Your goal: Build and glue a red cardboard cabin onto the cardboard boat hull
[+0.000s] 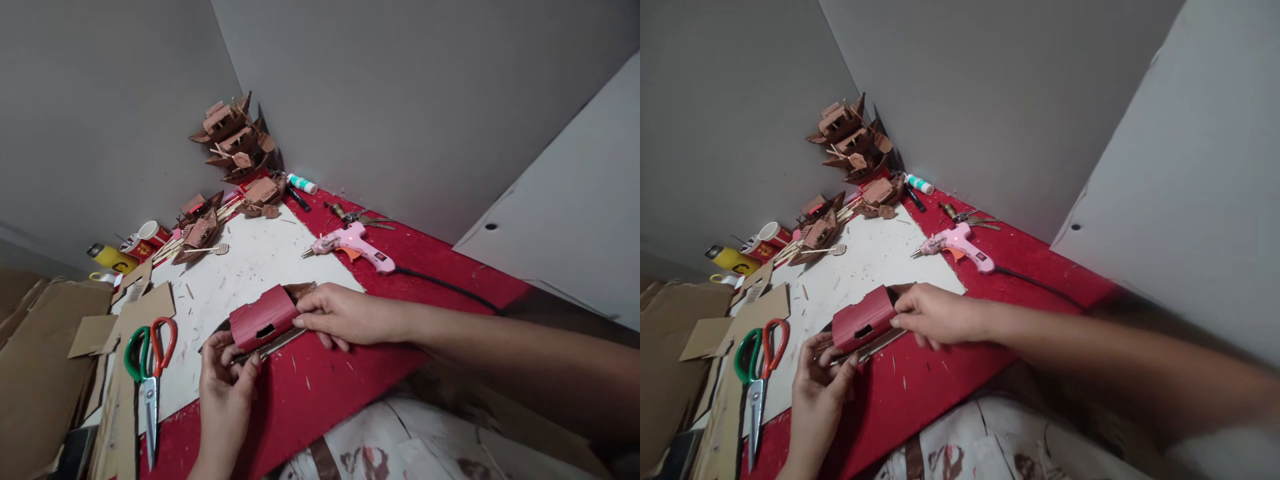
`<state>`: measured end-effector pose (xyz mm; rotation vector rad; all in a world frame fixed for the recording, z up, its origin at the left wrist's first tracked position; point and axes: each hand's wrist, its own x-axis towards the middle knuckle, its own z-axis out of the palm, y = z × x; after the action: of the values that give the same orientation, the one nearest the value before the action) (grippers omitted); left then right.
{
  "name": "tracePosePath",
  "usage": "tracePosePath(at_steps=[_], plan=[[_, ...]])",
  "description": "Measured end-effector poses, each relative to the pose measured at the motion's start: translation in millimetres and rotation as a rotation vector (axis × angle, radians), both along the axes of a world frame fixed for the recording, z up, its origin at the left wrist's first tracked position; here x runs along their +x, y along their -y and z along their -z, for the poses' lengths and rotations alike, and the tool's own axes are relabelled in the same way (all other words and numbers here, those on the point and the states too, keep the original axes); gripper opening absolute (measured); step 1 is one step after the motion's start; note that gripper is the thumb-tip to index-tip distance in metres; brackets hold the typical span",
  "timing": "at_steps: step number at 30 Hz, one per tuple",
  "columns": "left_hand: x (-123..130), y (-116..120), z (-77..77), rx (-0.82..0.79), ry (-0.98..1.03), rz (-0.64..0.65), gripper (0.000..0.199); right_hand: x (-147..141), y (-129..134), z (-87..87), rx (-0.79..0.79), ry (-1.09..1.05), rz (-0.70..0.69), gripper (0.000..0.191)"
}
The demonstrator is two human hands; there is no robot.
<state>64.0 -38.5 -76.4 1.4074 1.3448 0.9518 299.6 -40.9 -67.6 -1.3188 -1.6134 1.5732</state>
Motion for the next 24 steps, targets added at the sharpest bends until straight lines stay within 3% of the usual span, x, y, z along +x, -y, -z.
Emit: tracePosePath(at_steps=[12,18,24], plan=[[-6.1,-3.2,6.0,-0.002,-0.058,0.064,0.031,-0.8,0.1,1.9,-0.005,-0.024,-0.001,0.024],[-5.1,-5.9,4.6,-0.056,-0.029,0.11,0.032,-0.3,0.7,3.1,-0.014,-0.013,-0.005,0.025],[-3.4,-5.1,6.5,-0.049,-0.002,0.07,0.034,-0.4,1.6,0.9,-0.019,-0.029,0.018,0.024]])
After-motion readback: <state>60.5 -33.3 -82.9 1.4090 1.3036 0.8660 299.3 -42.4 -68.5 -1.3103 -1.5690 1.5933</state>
